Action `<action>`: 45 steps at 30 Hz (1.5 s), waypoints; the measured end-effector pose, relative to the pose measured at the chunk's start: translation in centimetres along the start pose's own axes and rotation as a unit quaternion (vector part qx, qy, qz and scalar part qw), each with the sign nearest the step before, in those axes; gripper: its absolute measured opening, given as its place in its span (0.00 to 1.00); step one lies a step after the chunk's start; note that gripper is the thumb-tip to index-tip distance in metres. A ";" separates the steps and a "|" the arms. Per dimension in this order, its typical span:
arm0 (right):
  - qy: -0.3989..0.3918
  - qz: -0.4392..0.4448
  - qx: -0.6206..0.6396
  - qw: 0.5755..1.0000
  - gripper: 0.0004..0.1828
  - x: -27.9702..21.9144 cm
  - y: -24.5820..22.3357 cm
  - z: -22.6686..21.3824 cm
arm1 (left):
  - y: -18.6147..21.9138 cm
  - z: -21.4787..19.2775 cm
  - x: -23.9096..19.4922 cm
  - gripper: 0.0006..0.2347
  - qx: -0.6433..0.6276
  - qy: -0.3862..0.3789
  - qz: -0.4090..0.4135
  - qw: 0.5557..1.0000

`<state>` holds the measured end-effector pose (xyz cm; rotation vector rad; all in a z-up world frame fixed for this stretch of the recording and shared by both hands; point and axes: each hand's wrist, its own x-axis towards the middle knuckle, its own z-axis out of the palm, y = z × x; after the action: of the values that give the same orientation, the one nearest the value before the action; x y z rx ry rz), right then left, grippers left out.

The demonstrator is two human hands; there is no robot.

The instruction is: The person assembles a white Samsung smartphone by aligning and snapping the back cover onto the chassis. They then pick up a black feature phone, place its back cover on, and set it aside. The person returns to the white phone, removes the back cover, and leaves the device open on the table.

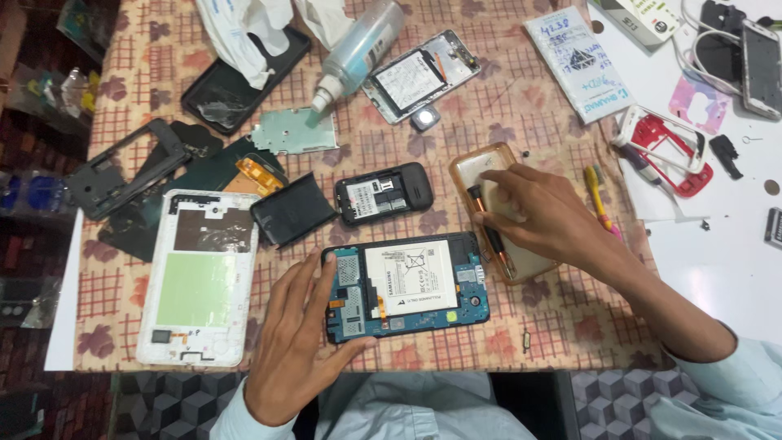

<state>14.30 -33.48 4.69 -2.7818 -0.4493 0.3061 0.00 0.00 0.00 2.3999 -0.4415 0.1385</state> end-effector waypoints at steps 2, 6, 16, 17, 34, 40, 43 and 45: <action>-0.015 -0.029 0.006 0.999 0.30 -0.1 0.1 0.0 | 0.2 -0.1 0.1 0.46 0.002 -0.001 0.008 1.000; -0.015 -0.062 0.042 0.997 0.25 0.3 -0.2 -0.3 | 0.5 -0.5 0.3 0.47 0.001 0.002 0.023 1.000; 0.113 -0.030 0.557 0.822 0.25 -1.1 2.7 -1.4 | 0.1 -0.5 0.5 0.47 0.017 -0.013 0.016 1.000; 0.112 -0.029 0.634 0.765 0.23 -1.3 2.9 -1.2 | 0.1 -0.5 0.6 0.47 0.017 -0.017 0.011 1.000; -0.028 -0.040 0.020 0.999 0.37 -5.5 0.6 0.3 | -0.8 -0.6 0.8 0.47 0.043 -0.050 -0.016 0.998; 0.029 -0.071 0.001 0.997 0.35 -5.3 1.7 -0.3 | -0.8 -0.7 1.1 0.46 0.050 -0.046 -0.002 0.998; 0.053 -0.065 0.032 0.996 0.34 -6.1 1.1 0.3 | -0.8 -0.7 0.9 0.47 0.046 -0.042 -0.008 0.998; 0.089 -0.079 0.059 0.991 0.30 -6.7 1.0 0.2 | -0.9 -0.6 0.9 0.47 0.036 -0.033 -0.003 0.999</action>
<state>8.30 -36.60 5.20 -2.6103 -0.5841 0.0448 1.17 0.80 0.05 2.4814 -0.4659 0.0729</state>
